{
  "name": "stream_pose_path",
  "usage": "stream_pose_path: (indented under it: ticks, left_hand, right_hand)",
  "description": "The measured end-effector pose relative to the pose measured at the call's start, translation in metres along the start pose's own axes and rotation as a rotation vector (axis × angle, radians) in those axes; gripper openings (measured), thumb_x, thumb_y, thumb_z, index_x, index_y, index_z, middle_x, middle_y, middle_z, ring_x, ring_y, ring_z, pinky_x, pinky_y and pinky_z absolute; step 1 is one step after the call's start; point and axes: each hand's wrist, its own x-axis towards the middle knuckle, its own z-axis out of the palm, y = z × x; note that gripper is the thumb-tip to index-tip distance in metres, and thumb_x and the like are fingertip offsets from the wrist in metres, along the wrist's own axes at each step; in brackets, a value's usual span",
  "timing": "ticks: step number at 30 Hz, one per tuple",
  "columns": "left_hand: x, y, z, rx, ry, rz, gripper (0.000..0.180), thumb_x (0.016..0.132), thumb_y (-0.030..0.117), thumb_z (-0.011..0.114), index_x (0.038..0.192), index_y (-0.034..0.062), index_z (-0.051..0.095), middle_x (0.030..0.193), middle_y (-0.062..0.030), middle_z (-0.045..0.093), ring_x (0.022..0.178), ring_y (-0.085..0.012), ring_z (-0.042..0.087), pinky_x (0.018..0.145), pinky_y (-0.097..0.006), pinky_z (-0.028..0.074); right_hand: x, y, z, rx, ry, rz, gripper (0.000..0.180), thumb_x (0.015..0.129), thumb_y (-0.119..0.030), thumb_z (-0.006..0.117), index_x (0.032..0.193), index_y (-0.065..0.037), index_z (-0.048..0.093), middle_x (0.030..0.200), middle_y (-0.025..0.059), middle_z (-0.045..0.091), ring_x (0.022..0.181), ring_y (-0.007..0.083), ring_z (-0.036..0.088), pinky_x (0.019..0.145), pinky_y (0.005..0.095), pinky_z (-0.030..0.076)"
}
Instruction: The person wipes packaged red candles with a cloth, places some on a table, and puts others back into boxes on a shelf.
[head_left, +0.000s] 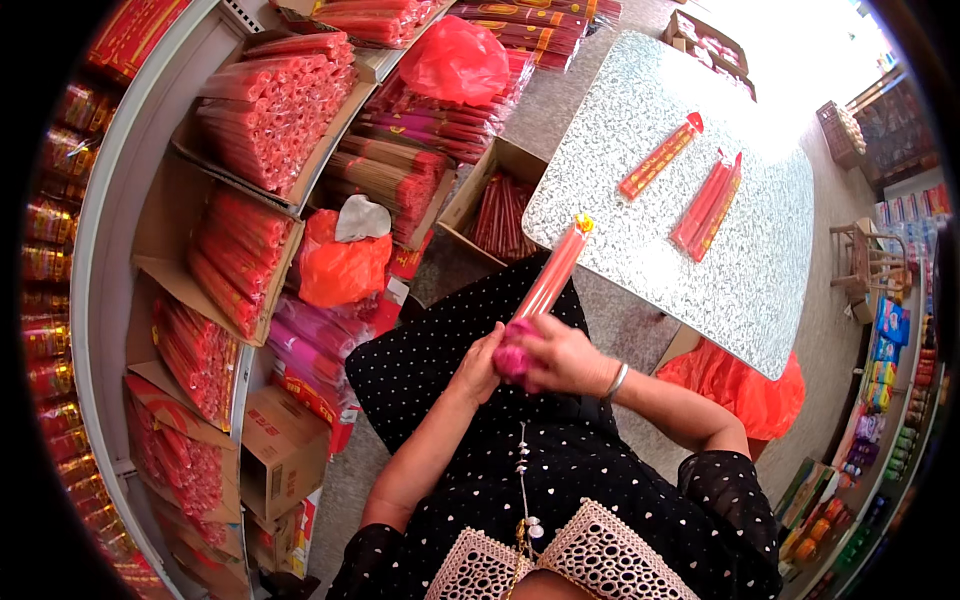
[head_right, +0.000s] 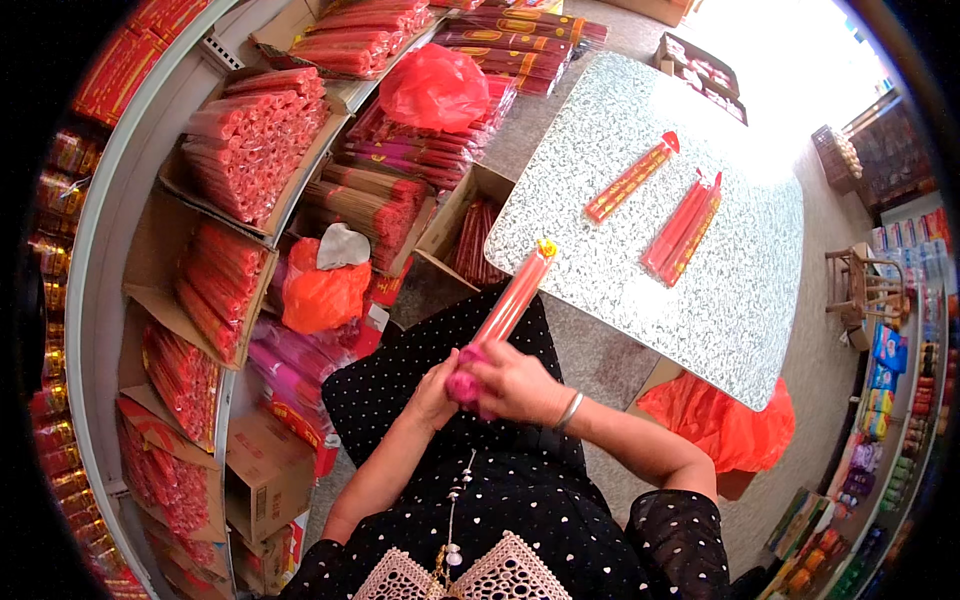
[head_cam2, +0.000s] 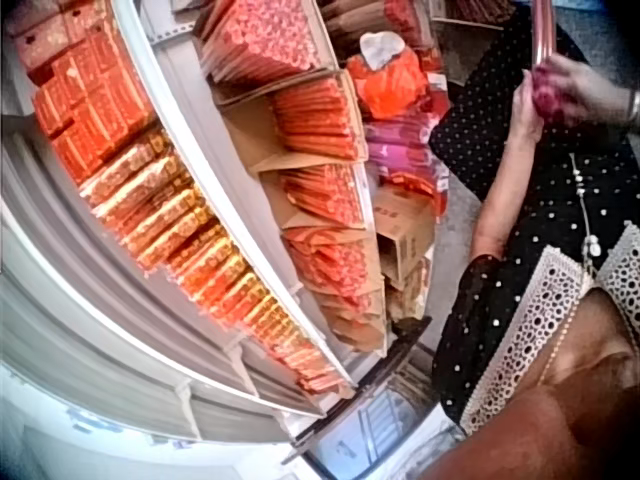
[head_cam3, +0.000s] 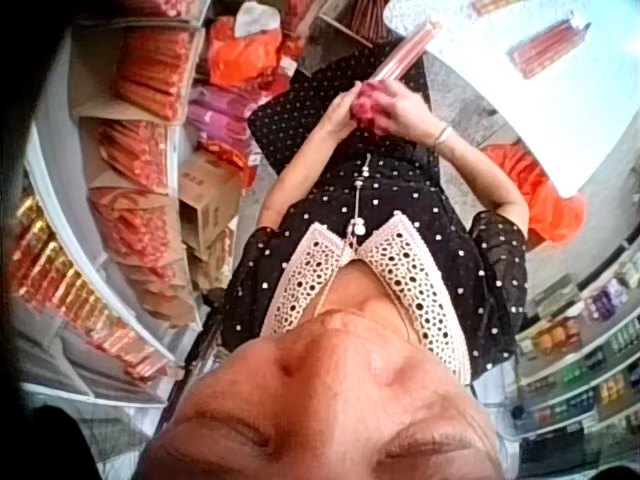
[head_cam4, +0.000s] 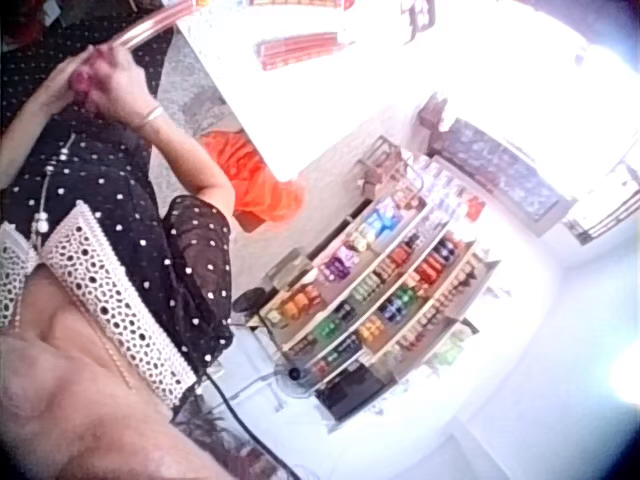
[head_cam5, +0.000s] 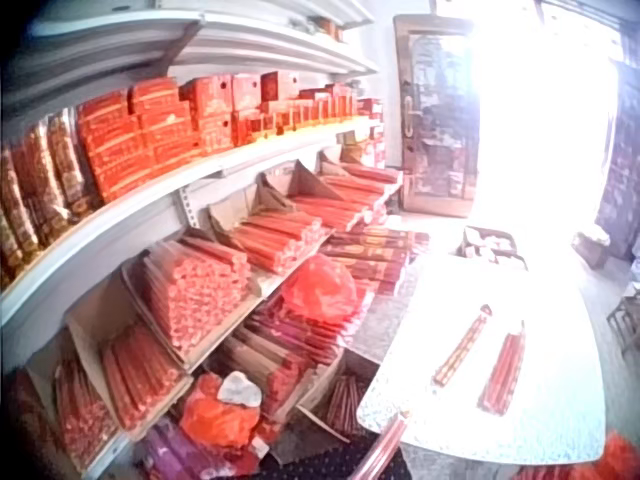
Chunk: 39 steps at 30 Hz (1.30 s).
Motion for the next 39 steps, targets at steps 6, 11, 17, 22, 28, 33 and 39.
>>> stream_pose_path:
  ticks: [6,11,17,22,28,33,39]
  left_hand:
    - [0.004,0.003,-0.015,-0.006,-0.189,-0.097,0.050,0.092,0.051,0.038,0.096,0.0042,0.057,0.072,-0.0088,0.060,0.054,-0.0143,0.055,0.049,-0.030,0.045]
    - [-0.007,0.014,-0.003,-0.166,-0.320,-0.113,0.043,0.095,0.035,0.038,0.120,0.0012,0.048,0.087,-0.0130,0.062,0.063,-0.0146,0.058,0.056,-0.029,0.048]
    - [-0.015,0.018,0.005,0.567,-0.094,0.211,0.036,0.089,0.019,0.052,0.122,0.0051,0.051,0.090,-0.0113,0.060,0.069,-0.0175,0.059,0.062,-0.030,0.048]
    - [-0.028,0.029,0.022,1.160,0.079,0.696,0.050,0.074,0.013,0.065,0.120,0.0008,0.050,0.096,-0.0168,0.055,0.087,-0.0312,0.058,0.077,-0.036,0.047]
    - [-0.011,0.011,0.018,1.078,0.106,0.577,0.044,0.072,0.015,0.067,0.111,-0.0010,0.054,0.103,-0.0182,0.059,0.093,-0.0281,0.060,0.078,-0.035,0.047]
    - [-0.010,0.012,0.012,0.913,0.030,0.434,0.037,0.073,0.016,0.066,0.104,-0.0029,0.057,0.088,-0.0134,0.065,0.083,-0.0193,0.063,0.075,-0.031,0.048]
    - [-0.002,0.005,0.005,0.639,-0.045,0.259,0.024,0.080,0.015,0.062,0.095,-0.0037,0.060,0.072,-0.0026,0.060,0.059,-0.0080,0.054,0.052,-0.023,0.044]
  right_hand:
    - [0.030,0.094,-0.050,-0.148,0.429,0.247,0.029,0.075,-0.020,0.060,0.101,-0.007,0.058,0.107,0.0195,0.050,0.089,0.0368,0.057,0.080,0.0418,0.048]
    - [0.035,0.104,-0.064,-0.148,0.498,0.289,0.025,0.074,-0.016,0.061,0.095,-0.003,0.056,0.098,0.0197,0.050,0.086,0.0389,0.054,0.076,0.0423,0.046]
    - [0.015,0.108,-0.063,0.019,0.639,0.292,0.023,0.073,-0.010,0.061,0.094,-0.001,0.057,0.089,0.0160,0.049,0.081,0.0310,0.054,0.072,0.0369,0.045]
    - [0.001,0.064,-0.075,0.038,0.655,0.267,0.028,0.072,-0.008,0.061,0.100,-0.003,0.058,0.097,0.0149,0.052,0.090,0.0282,0.055,0.076,0.0356,0.046]
    - [0.008,-0.012,-0.033,-0.061,0.171,0.008,0.033,0.073,-0.017,0.062,0.104,-0.007,0.059,0.110,0.0167,0.051,0.097,0.0347,0.055,0.081,0.0385,0.049]
    - [0.017,0.017,-0.039,-0.229,0.123,0.020,0.033,0.073,-0.023,0.062,0.101,-0.007,0.058,0.107,0.0148,0.053,0.091,0.0315,0.057,0.078,0.0391,0.049]
    - [0.014,0.106,-0.088,-0.341,0.349,0.419,0.034,0.072,-0.018,0.061,0.104,-0.008,0.059,0.103,0.0168,0.052,0.090,0.0353,0.056,0.079,0.0392,0.049]
